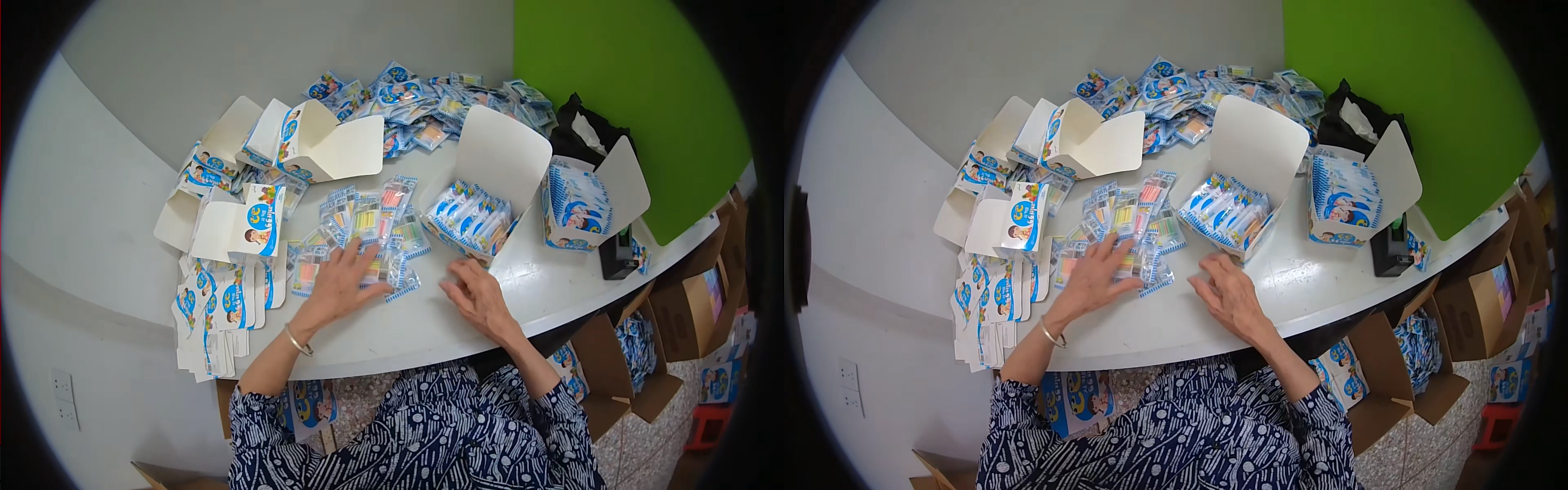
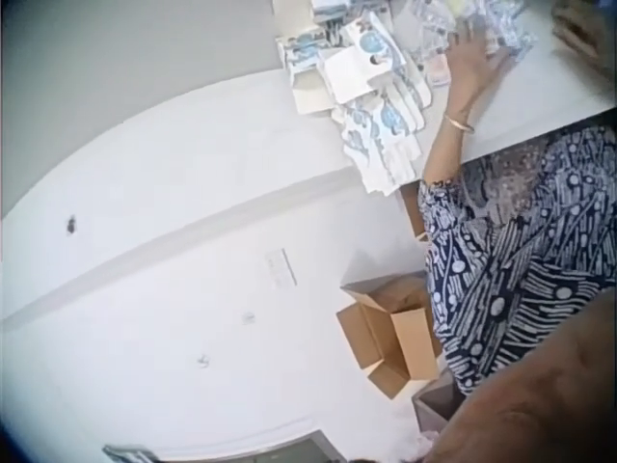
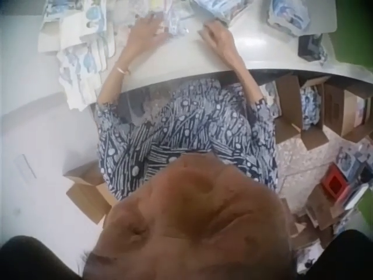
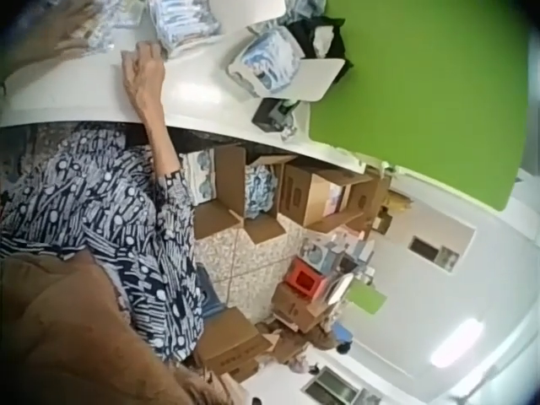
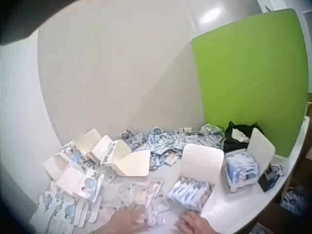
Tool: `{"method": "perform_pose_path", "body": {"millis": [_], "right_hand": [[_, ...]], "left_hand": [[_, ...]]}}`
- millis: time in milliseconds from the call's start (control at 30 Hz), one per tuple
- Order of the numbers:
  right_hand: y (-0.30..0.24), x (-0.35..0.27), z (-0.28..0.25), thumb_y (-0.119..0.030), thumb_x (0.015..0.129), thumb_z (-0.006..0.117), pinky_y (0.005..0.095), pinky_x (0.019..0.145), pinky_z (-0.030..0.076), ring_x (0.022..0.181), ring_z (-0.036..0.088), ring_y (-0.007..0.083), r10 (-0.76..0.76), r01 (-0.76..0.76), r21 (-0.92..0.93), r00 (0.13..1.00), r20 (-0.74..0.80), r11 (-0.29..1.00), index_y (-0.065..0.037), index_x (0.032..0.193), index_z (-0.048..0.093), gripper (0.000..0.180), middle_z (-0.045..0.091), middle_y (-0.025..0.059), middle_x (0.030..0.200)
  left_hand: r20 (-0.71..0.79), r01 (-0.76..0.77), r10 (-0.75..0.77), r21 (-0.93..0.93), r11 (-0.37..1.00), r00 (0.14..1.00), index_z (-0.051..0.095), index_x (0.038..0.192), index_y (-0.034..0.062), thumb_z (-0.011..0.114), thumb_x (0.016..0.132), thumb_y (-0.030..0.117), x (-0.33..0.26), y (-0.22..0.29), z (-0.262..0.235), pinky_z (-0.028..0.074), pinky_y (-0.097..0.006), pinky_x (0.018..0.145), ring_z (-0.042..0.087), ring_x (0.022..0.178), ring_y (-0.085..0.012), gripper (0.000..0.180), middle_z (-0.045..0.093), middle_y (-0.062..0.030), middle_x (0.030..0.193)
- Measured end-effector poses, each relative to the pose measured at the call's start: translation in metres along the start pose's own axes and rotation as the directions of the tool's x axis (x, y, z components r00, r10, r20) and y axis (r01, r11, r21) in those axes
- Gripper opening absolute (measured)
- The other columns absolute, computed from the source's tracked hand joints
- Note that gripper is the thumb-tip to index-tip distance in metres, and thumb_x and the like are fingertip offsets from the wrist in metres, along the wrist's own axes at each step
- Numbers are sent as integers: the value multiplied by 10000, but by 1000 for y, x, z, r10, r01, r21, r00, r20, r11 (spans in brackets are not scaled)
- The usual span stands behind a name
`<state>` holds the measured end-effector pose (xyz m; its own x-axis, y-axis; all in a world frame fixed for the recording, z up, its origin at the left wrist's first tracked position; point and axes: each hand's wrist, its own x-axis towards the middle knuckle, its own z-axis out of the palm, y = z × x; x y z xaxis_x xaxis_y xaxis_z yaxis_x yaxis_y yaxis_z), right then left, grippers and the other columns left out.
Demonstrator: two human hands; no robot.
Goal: Pack blue packets into white cardboard boxes at a factory workstation.
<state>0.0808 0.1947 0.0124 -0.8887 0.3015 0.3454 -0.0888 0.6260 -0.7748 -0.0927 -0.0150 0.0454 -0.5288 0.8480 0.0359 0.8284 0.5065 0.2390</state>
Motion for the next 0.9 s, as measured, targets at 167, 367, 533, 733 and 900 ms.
{"method": "perform_pose_path", "body": {"millis": [167,367,533,733,900], "right_hand": [[3,25,14,-175,856,672,345,596,474,642,575,244,58,-58,24,998,-15,998,40,1042,609,291,636,157,897],[6,28,31,-233,862,667,358,619,481,668,594,261,64,-66,-30,997,-46,997,50,1073,616,357,639,171,869],[7,26,26,-269,856,670,366,658,496,722,611,279,86,-86,-30,996,22,996,62,1119,601,428,633,190,986],[-5,19,42,-295,767,749,425,873,458,1024,545,337,-246,227,-250,968,-50,941,27,1241,487,631,501,187,1276],[-28,41,61,-265,718,760,431,903,434,1064,508,321,-258,326,-349,939,226,879,-2,1232,477,644,474,194,1302]], "left_hand": [[-151,167,-198,-197,966,968,533,1275,-8,658,827,483,36,-38,-15,393,-429,1003,493,1161,-393,676,556,-241,1235],[-254,221,-210,14,975,944,589,1095,-35,711,725,577,72,-19,15,442,-463,882,535,1039,-384,725,603,-232,1104],[-275,16,-25,-35,999,961,600,962,-20,684,754,524,78,-25,9,473,-484,772,569,914,-401,588,626,-238,966],[-130,-41,22,-142,989,991,568,967,-37,592,830,254,74,-67,-10,472,-402,646,626,688,-297,323,621,-208,731],[-267,-5,-48,-193,981,963,569,982,-32,525,886,137,52,-67,-22,455,-330,570,624,631,-264,199,635,-187,742]]}}
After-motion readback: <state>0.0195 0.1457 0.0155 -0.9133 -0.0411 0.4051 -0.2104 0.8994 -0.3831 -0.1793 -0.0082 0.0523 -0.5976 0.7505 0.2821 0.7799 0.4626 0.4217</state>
